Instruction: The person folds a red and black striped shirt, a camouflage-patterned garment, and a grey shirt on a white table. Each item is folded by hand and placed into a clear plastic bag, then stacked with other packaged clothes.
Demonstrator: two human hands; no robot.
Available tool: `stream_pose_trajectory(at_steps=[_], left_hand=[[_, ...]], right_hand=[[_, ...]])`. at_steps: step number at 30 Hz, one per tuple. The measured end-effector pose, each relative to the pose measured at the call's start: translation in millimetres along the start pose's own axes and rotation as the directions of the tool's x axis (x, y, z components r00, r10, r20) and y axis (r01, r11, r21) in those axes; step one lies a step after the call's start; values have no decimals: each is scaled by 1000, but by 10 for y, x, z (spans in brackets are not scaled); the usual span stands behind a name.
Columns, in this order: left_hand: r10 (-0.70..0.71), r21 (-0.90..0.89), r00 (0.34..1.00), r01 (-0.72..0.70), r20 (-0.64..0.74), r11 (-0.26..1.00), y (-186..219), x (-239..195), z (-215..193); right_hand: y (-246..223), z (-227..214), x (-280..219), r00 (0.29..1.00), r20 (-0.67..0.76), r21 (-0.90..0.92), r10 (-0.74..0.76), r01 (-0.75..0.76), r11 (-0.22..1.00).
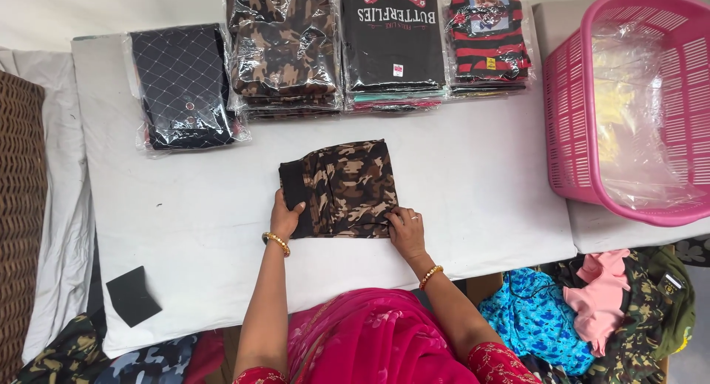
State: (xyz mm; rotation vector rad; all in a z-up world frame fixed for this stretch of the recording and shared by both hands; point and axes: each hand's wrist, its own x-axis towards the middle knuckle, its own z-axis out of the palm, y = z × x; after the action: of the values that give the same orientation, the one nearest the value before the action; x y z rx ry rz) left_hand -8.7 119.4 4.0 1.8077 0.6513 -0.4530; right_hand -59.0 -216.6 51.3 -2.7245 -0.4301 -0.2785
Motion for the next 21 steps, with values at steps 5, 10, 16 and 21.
stream_pose_trajectory(at_steps=[5, 10, 16, 21], left_hand=[[122, -185, 992, -118, 9, 976, -127, 130, 33], [30, -87, 999, -33, -40, 996, 44, 0, 3], [274, 401, 874, -102, -401, 911, -101, -16, 84], [149, 107, 918, -118, -368, 987, 29, -24, 103]], right_hand=[[89, 49, -65, 1000, 17, 12, 6, -6, 1000], [-100, -164, 35, 998, 64, 70, 16, -21, 997], [-473, -336, 363, 998, 40, 248, 45, -53, 967], [-1099, -944, 830, 999, -29, 525, -20, 32, 850]])
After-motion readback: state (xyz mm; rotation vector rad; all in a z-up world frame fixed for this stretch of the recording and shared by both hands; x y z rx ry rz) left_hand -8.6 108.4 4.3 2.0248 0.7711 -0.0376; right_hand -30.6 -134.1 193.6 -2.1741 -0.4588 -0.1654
